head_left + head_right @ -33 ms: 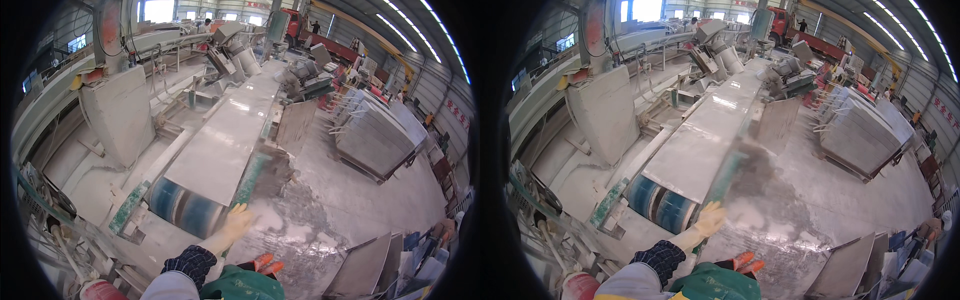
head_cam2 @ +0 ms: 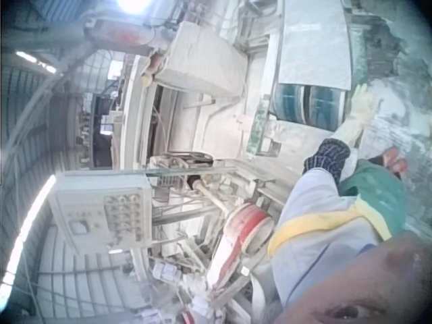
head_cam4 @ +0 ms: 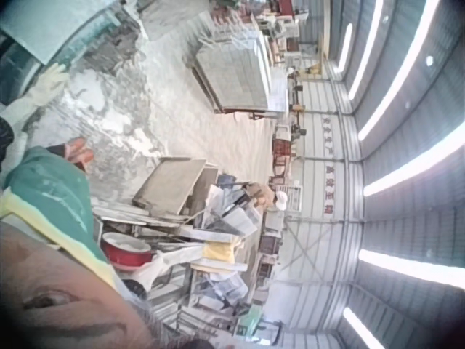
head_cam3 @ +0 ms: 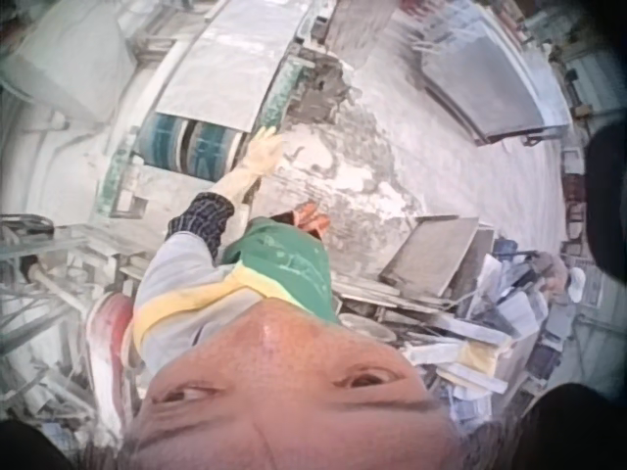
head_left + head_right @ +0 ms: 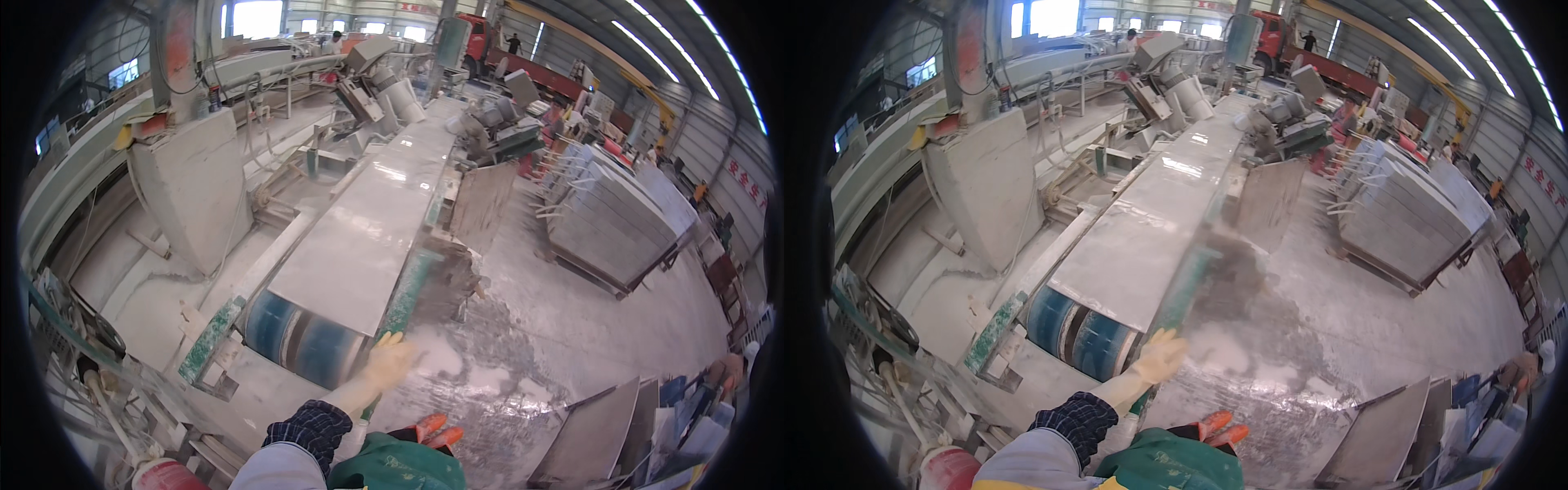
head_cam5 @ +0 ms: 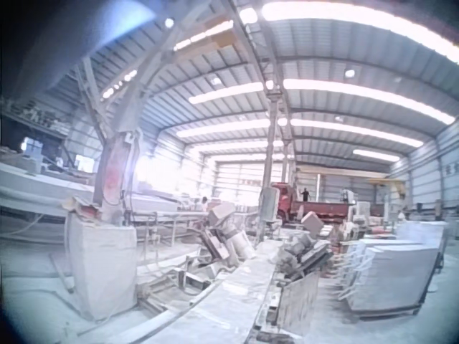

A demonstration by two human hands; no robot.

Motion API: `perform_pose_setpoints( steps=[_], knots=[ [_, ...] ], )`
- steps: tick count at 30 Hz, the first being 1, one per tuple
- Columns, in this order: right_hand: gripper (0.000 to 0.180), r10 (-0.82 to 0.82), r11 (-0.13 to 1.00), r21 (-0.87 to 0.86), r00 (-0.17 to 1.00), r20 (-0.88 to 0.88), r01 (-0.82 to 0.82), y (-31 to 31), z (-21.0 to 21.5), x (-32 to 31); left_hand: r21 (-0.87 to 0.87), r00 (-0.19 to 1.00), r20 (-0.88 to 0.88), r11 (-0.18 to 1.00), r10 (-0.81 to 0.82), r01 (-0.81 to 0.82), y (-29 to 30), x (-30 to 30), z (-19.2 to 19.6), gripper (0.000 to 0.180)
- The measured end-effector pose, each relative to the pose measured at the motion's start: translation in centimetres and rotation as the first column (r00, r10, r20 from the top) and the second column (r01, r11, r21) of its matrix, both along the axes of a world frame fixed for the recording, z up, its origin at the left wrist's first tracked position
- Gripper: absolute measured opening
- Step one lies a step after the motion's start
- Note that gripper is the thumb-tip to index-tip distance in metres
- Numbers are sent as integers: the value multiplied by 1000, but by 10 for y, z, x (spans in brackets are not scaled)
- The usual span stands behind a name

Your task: The person repeatedly picks up rectangular stone slabs from a conveyor belt and places them into a nearby bin. The action is continuous and repetitive throughout the clip.

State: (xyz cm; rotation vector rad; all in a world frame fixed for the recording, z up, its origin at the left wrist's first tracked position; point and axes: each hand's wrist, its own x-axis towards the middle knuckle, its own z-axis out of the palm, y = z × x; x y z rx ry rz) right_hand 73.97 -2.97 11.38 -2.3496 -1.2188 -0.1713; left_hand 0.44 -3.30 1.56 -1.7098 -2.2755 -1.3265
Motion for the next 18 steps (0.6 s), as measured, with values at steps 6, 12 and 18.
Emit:
perform_pose_setpoints(
  steps=[6, 12, 18],
  knots=[
    [61, 312, 943, 268, 795, -520, -195, 41, 17, -15, 143, 734, 679, 978, 16, -154, 28, 33, 10, 40],
    [78, 679, 645, 392, 256, -688, -656, 101, 68, -220, 383, 263, 841, 864, -472, 325, 33, 128, 68, 14],
    [71, 888, -186, 110, -215, -405, -976, 93, 112, -427, 253, -176, 954, 967, -245, 24, -23, 131, 122, 24]
  ],
)
